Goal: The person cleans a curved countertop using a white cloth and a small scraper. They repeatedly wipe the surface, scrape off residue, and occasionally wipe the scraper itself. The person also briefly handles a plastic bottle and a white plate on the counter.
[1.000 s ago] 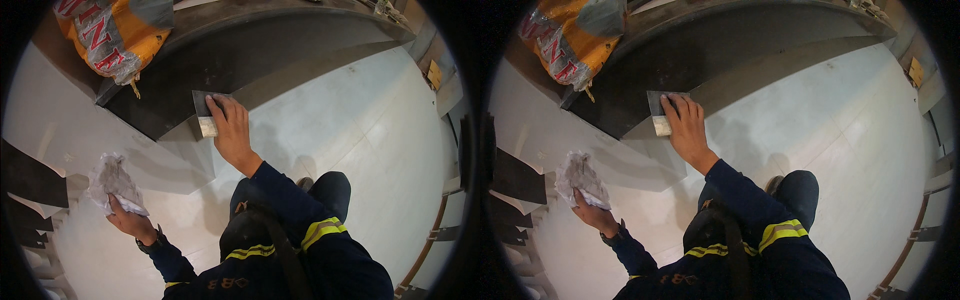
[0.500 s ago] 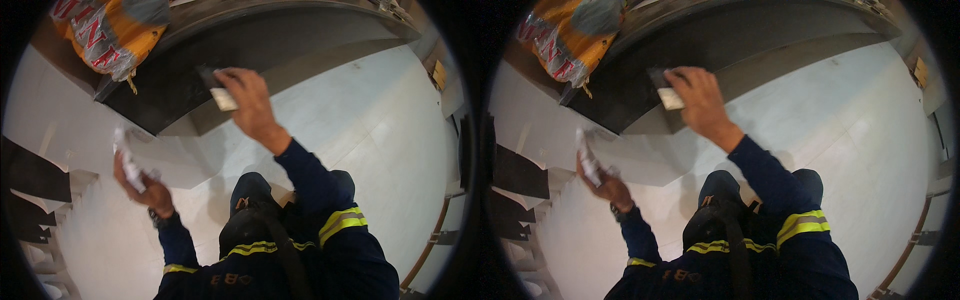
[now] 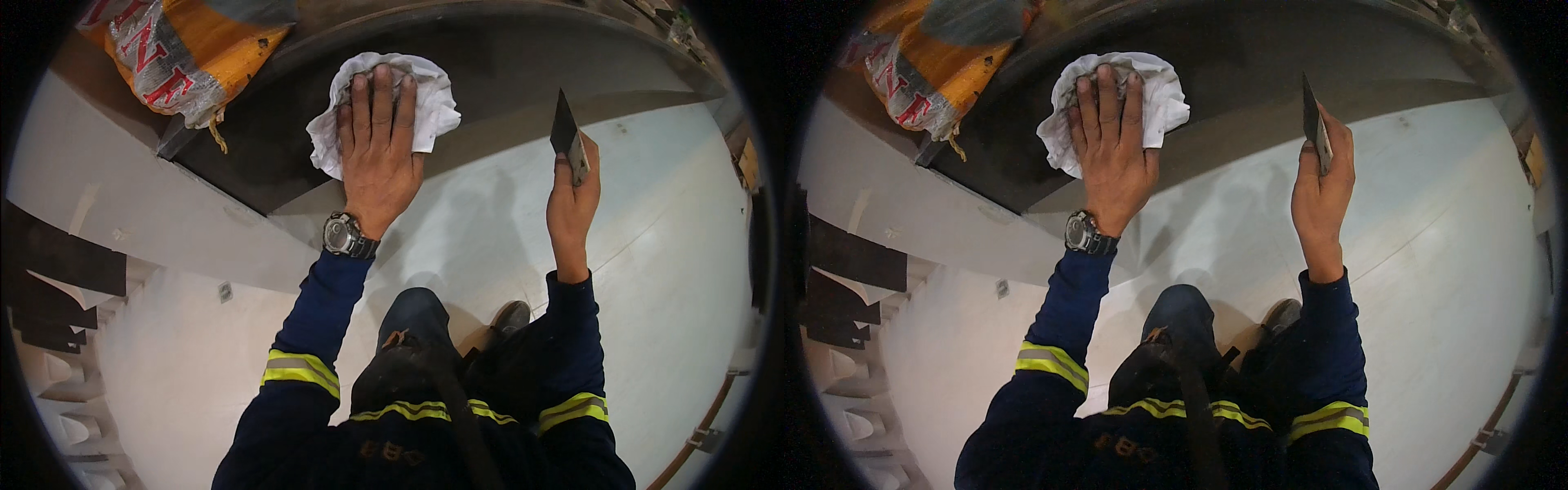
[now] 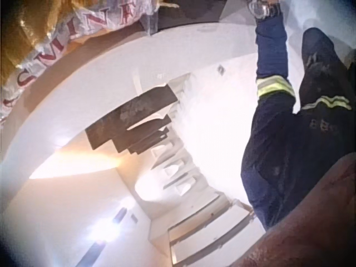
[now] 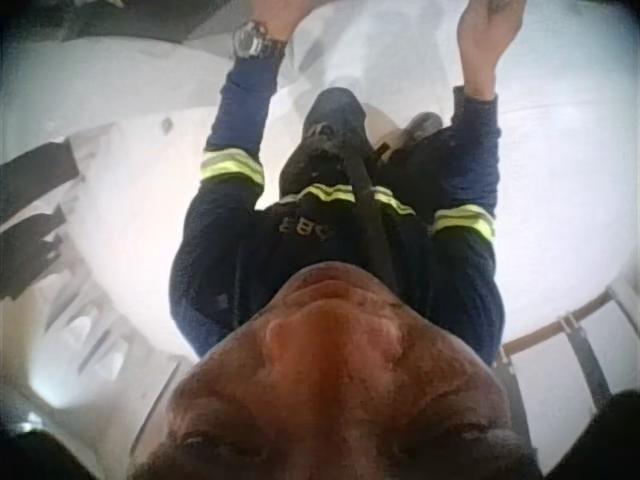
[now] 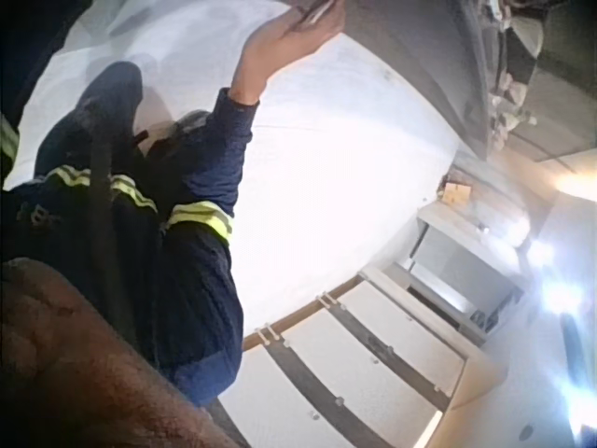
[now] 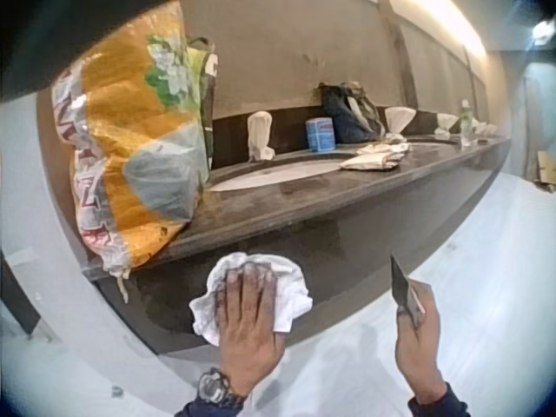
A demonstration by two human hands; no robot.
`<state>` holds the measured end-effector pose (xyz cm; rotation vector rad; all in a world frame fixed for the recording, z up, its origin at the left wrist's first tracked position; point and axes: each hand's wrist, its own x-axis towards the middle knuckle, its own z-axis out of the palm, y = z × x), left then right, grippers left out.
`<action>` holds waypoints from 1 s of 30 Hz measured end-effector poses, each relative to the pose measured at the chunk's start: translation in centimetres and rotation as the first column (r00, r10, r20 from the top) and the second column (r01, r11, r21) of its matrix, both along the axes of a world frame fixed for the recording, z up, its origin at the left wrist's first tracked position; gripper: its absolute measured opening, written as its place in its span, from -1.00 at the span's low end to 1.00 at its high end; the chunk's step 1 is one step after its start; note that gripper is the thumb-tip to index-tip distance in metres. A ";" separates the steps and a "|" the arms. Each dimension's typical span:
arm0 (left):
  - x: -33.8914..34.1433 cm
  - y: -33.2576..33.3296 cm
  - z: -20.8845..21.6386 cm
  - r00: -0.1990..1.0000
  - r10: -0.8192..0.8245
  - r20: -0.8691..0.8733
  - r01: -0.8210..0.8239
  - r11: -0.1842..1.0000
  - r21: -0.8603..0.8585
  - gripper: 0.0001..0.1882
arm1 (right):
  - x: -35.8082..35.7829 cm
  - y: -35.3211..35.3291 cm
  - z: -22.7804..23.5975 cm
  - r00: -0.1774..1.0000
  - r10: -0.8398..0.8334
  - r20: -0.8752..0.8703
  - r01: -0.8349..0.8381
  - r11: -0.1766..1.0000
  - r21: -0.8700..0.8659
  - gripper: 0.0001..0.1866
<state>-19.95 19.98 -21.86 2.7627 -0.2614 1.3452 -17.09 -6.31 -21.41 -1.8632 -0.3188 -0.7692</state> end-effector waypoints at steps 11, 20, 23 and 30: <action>-10.3 4.7 -8.5 0.930 -0.099 -0.355 -0.093 0.869 -0.486 -0.39 | 0.1 -1.3 -0.1 0.992 0.107 0.068 -0.110 0.993 0.036 -0.50; -6.6 1.0 -2.4 0.952 -0.097 -0.291 -0.018 0.930 -0.368 -0.02 | -0.8 -0.7 -0.1 0.966 0.143 0.218 -0.108 0.980 -0.164 -0.42; -4.9 1.5 -1.5 0.921 0.013 -0.389 -0.123 0.958 -0.259 0.05 | -1.1 -0.9 0.4 0.965 0.170 0.201 -0.145 0.980 -0.136 -0.43; -3.3 -0.1 -1.3 0.872 0.048 -0.487 -0.129 0.983 -0.133 0.16 | -1.0 -0.7 0.0 0.942 0.196 0.271 -0.166 0.977 -0.131 -0.42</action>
